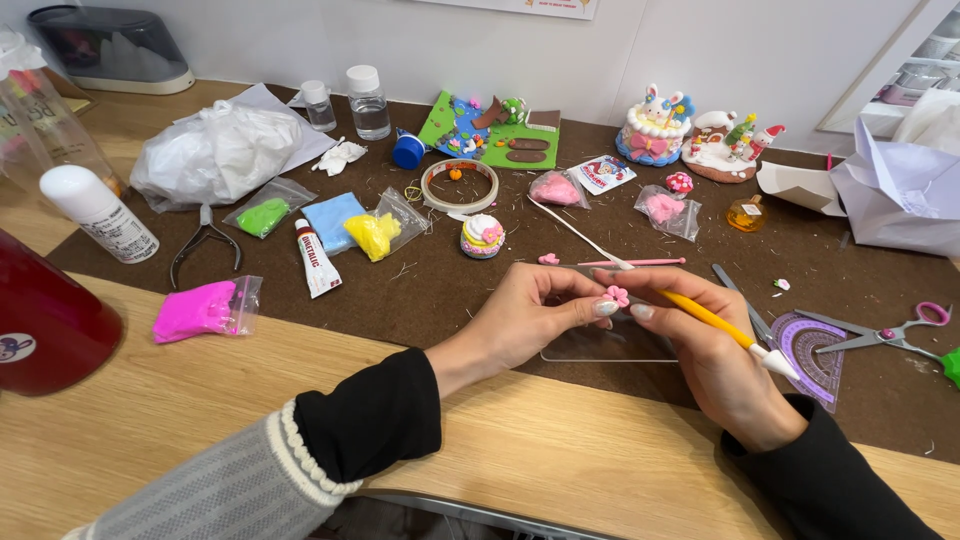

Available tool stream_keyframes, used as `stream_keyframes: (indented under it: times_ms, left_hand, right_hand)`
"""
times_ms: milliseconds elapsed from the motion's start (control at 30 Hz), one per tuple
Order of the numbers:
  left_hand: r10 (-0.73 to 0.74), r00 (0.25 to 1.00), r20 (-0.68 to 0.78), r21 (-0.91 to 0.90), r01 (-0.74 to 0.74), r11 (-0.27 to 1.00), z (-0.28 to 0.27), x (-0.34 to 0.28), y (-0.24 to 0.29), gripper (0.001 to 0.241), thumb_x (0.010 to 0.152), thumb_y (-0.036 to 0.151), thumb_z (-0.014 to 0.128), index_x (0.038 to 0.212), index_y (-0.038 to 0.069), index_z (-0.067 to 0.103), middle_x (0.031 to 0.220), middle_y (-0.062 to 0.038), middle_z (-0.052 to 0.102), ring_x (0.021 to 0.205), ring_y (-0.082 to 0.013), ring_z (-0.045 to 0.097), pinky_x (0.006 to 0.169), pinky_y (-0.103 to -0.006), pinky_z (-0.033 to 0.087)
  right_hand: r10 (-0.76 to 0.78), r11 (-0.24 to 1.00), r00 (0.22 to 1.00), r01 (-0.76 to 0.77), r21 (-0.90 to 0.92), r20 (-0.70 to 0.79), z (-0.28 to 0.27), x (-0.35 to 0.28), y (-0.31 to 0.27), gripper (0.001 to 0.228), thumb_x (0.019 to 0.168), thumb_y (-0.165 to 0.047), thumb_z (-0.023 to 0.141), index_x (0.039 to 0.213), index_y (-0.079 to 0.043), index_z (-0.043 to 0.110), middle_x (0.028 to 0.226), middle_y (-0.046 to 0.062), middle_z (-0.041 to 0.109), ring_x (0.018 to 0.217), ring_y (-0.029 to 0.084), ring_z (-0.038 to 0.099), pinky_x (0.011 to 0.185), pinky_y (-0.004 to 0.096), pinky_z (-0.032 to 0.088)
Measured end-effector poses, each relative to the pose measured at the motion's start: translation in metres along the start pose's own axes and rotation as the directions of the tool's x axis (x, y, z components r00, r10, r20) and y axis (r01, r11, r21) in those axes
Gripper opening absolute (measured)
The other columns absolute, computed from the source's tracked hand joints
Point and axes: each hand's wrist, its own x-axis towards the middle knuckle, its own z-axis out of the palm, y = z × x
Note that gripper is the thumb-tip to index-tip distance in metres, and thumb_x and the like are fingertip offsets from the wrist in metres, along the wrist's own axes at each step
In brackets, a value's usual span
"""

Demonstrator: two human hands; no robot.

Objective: The person uses a stylus tool to pick up tiny pink clay flowers and carefully place them onto a miniature clay cupcake.

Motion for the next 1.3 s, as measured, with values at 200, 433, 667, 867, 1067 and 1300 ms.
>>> stream_keyframes:
  times_ms: [200,433,667,867,1067,1300]
  left_hand:
    - [0.001,1.000,0.014,0.014,-0.001,1.000,-0.006,0.004,-0.002,0.014,0.095,0.020,0.077,0.103,0.009,0.079,0.084,-0.004,0.079,0.082,-0.0015,0.064,0.074,-0.0146,0.051]
    - [-0.044,0.999,0.015,-0.053,0.045,0.998,-0.006,0.003,0.003,0.021,0.093,0.027,0.079,0.101,0.008,0.079,0.084,-0.004,0.077,0.082,-0.0024,0.062,0.075,-0.0163,0.051]
    - [-0.064,0.997,0.033,-0.070,0.066,0.995,-0.008,0.003,0.003,0.022,0.089,0.023,0.082,0.101,0.006,0.079,0.084,-0.004,0.077,0.081,-0.0031,0.065,0.077,-0.0172,0.052]
    - [-0.069,0.996,0.056,-0.063,0.073,0.995,-0.004,-0.001,0.019,0.021,0.088,0.023,0.082,0.102,0.007,0.079,0.086,-0.003,0.076,0.083,-0.0037,0.063,0.079,-0.0186,0.050]
    - [-0.071,0.996,0.046,-0.032,0.072,0.997,-0.006,0.002,0.012,0.018,0.095,0.024,0.076,0.102,0.008,0.080,0.086,-0.003,0.076,0.086,-0.0035,0.060,0.080,-0.0184,0.049]
    - [-0.025,1.000,0.010,0.053,0.025,0.998,-0.006,0.003,0.005,0.016,0.092,0.026,0.079,0.097,0.011,0.081,0.083,0.000,0.073,0.081,-0.0023,0.057,0.074,-0.0184,0.049]
  right_hand:
    - [-0.102,0.971,0.991,0.118,-0.206,0.087,-0.002,-0.001,0.008,0.048,0.072,0.006,0.079,0.120,0.003,0.076,0.110,0.025,0.077,0.108,0.030,0.069,0.097,0.045,0.055]
    - [-0.202,0.928,0.973,0.226,-0.297,0.111,-0.007,0.003,0.014,0.037,0.076,0.004,0.080,0.113,0.001,0.079,0.107,0.025,0.077,0.106,0.036,0.072,0.097,0.048,0.054]
    - [-0.300,0.859,0.947,0.322,-0.398,0.119,-0.005,0.000,0.009,0.032,0.076,0.000,0.083,0.108,-0.005,0.081,0.107,0.019,0.078,0.109,0.030,0.072,0.096,0.043,0.054]
    - [-0.383,0.793,0.911,0.408,-0.454,0.149,-0.009,0.000,0.009,0.030,0.078,0.003,0.080,0.107,-0.005,0.079,0.109,0.019,0.076,0.113,0.035,0.071,0.096,0.047,0.053]
    - [-0.430,0.743,0.886,0.457,-0.489,0.174,-0.006,-0.002,0.007,0.030,0.079,0.004,0.077,0.107,-0.005,0.078,0.111,0.020,0.076,0.114,0.038,0.071,0.094,0.049,0.054]
    - [-0.404,0.716,0.891,0.448,-0.535,0.206,-0.003,-0.002,0.000,0.035,0.075,-0.003,0.084,0.109,-0.008,0.078,0.110,0.015,0.077,0.114,0.035,0.072,0.095,0.048,0.054]
